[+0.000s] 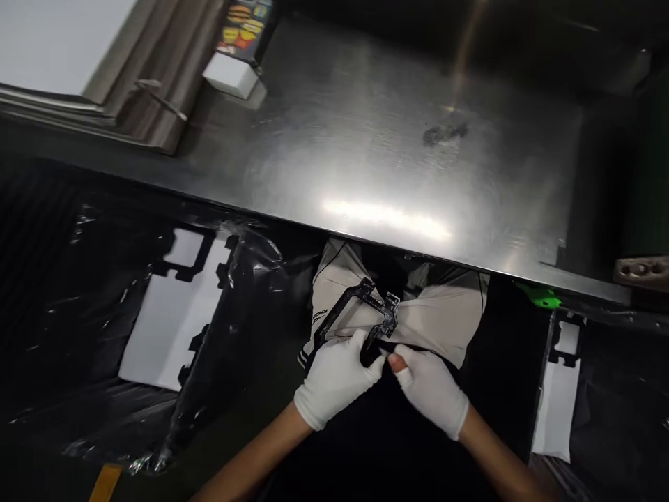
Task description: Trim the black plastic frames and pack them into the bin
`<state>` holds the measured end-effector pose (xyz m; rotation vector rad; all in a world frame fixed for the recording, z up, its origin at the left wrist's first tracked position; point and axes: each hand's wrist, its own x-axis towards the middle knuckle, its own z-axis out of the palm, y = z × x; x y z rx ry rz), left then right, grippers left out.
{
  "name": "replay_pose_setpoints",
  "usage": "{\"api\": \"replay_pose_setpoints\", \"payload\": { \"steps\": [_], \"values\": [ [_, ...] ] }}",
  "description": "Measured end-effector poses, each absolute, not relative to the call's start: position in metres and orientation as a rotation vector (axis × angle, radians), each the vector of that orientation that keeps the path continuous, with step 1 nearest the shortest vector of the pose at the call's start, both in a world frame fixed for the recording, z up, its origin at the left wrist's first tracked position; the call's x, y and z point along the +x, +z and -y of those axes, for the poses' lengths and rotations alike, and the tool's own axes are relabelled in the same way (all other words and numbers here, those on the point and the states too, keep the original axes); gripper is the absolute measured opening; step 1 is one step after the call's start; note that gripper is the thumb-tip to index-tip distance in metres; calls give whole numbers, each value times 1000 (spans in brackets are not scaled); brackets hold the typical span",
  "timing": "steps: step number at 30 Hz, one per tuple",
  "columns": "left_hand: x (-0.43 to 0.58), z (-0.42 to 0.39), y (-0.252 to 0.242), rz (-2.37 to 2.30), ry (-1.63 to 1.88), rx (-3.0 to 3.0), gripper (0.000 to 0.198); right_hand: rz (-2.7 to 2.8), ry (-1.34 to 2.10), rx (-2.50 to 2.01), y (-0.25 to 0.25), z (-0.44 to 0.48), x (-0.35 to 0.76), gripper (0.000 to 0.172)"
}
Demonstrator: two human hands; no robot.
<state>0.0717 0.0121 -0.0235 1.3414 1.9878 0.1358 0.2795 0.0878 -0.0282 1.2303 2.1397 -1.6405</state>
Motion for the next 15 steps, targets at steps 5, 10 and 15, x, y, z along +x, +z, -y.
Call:
{"api": "replay_pose_setpoints", "payload": {
  "steps": [5, 10, 15],
  "values": [
    [75, -13, -30, -2042, -46, 1473, 33, -2191, -1496, 1261, -32, -75, 256, 58],
    [73, -13, -27, -2050, -50, 1516, 31, -2191, -1459, 1275, -29, -74, 256, 56],
    [77, -11, -30, -2088, -1, 1526, 31, -2169, -1351, 1271, -28, -75, 250, 56]
  ]
}}
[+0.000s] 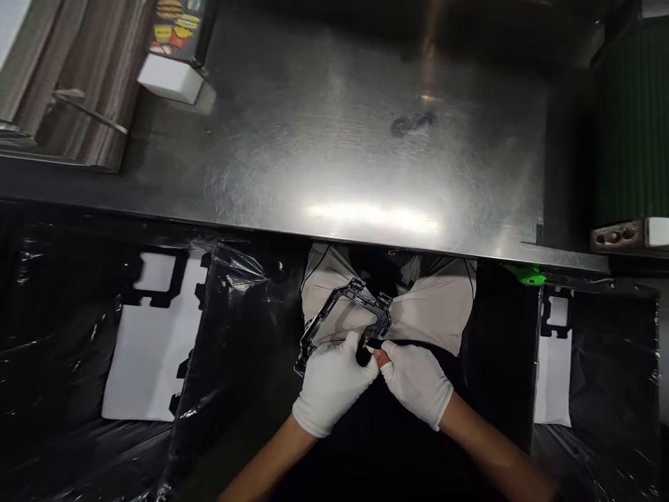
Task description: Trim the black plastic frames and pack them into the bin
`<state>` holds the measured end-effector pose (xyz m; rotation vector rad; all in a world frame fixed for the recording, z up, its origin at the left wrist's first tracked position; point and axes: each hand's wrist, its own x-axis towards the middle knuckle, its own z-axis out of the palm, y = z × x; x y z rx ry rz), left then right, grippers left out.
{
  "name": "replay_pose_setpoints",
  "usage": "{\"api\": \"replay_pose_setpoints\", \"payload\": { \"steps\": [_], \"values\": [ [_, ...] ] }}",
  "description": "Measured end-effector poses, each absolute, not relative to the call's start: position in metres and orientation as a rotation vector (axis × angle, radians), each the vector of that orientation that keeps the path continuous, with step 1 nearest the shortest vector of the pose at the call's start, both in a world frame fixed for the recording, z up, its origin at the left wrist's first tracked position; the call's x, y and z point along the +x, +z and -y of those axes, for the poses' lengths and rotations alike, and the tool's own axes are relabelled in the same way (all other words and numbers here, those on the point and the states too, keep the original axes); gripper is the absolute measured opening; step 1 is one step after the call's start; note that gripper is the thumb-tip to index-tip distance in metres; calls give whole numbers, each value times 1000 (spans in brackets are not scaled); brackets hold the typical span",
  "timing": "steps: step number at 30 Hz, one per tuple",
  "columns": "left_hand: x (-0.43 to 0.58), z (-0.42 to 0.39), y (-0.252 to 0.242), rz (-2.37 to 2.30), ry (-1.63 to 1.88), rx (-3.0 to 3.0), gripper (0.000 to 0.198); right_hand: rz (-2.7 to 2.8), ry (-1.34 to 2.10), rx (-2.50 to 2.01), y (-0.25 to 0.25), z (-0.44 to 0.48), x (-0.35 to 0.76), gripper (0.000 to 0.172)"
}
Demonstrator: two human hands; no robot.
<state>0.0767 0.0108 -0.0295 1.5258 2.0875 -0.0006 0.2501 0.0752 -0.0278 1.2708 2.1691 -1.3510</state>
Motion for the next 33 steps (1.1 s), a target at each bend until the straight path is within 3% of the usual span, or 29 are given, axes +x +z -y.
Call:
{"api": "replay_pose_setpoints", "payload": {
  "steps": [7, 15, 18, 22, 25, 30, 33],
  "values": [
    [77, 0, -39, -2203, -7, 1522, 37, -2082, -1322, 1325, -19, -72, 240, 49],
    [80, -4, -39, -2198, -50, 1368, 42, -2062, -1425, 1407, -22, -69, 238, 54],
    [69, -13, -33, -2089, 166, 1041, 40, -2088, -1570, 1529, -25, -73, 245, 57],
    [40, -14, -25, -1481, 647, 637, 38, -2124, -1770, 1872, -25, -81, 252, 50],
    [28, -8, -21, -1321, 738, 509, 32, -2333, -1815, 1578, -23, -83, 243, 36],
    [32, -4, -16, -1302, 759, 426, 29, -2571, -1480, 1114, -27, -85, 214, 63],
    [34, -2, -15, -1307, 791, 383, 31, -2612, -1459, 1209, -34, -86, 215, 54]
  ]
}}
